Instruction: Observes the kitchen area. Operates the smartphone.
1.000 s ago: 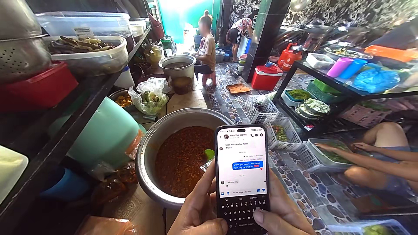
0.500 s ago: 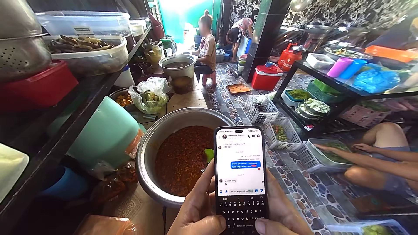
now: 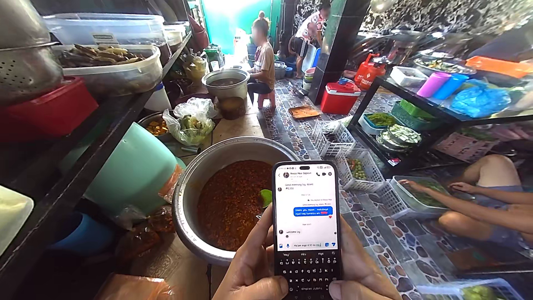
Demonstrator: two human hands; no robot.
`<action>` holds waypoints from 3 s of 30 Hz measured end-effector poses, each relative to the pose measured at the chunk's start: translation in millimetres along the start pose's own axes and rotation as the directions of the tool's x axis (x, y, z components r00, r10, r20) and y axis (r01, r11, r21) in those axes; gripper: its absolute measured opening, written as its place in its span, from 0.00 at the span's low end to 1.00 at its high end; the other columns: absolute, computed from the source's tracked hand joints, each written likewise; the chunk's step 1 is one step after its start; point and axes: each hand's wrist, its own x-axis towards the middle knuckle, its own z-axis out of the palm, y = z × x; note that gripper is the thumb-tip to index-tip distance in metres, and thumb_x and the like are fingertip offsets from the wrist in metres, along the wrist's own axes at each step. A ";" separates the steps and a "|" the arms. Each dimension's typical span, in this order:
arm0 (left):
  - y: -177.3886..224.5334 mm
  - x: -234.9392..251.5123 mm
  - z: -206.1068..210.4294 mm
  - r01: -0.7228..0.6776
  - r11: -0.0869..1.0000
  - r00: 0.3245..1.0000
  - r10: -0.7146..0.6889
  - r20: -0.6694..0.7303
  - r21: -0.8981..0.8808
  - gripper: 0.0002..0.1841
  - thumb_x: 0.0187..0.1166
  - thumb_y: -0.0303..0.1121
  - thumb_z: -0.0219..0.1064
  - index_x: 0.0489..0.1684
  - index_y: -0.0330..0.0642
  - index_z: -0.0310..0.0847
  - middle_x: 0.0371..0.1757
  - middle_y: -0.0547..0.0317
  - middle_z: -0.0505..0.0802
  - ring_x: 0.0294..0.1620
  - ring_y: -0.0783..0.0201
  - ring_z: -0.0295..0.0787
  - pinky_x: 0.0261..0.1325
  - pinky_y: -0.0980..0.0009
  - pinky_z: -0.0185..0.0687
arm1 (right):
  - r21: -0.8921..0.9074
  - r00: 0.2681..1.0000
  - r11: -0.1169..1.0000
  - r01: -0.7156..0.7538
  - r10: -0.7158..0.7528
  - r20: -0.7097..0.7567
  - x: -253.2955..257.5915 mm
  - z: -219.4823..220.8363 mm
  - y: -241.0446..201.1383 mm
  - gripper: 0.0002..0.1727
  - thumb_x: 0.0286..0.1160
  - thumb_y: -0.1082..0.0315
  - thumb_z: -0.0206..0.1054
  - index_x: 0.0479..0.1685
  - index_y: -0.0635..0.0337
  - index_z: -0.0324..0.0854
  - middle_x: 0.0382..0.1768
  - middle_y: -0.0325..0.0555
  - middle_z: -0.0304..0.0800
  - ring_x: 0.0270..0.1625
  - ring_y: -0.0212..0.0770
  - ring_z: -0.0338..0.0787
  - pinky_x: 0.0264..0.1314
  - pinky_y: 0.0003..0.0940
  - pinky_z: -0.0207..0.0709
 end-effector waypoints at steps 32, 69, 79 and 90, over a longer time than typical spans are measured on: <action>2.9 -0.5 -0.5 -0.012 1.000 1.000 0.013 0.016 -0.004 0.50 0.74 0.18 0.58 0.97 0.54 0.28 0.87 0.54 0.72 0.70 0.59 0.85 0.47 0.66 0.92 | -0.047 1.000 0.999 0.003 -0.004 -0.013 1.3 3.7 -1.0 0.54 0.59 0.85 0.48 0.91 0.58 0.19 0.81 0.47 0.72 0.74 0.52 0.85 0.47 0.52 0.93; 3.2 0.4 0.1 -0.018 1.000 1.000 0.018 -0.018 0.021 0.50 0.72 0.15 0.56 0.96 0.50 0.28 0.85 0.54 0.73 0.71 0.59 0.85 0.52 0.63 0.91 | -0.105 1.000 0.994 -0.013 0.011 -0.016 2.9 1.2 0.3 0.55 0.66 0.87 0.52 0.90 0.61 0.13 0.82 0.49 0.70 0.75 0.52 0.84 0.51 0.52 0.94; 3.8 -0.5 3.9 -0.021 0.998 0.999 0.024 -0.042 0.065 0.50 0.72 0.14 0.55 0.95 0.42 0.24 0.85 0.52 0.73 0.76 0.58 0.81 0.65 0.57 0.87 | -0.205 0.984 0.978 -0.037 0.000 -0.178 4.2 14.7 1.3 0.52 0.68 0.88 0.56 0.88 0.67 0.19 0.75 0.48 0.78 0.64 0.47 0.92 0.44 0.44 0.95; 2.2 -0.2 3.9 -0.013 0.999 1.000 0.014 -0.025 0.030 0.52 0.69 0.13 0.55 0.95 0.45 0.23 0.86 0.53 0.72 0.76 0.58 0.80 0.65 0.57 0.87 | -0.160 0.994 0.987 -0.014 -0.004 -0.108 1.7 8.8 2.1 0.55 0.64 0.89 0.56 0.89 0.63 0.18 0.78 0.49 0.75 0.67 0.49 0.90 0.44 0.45 0.95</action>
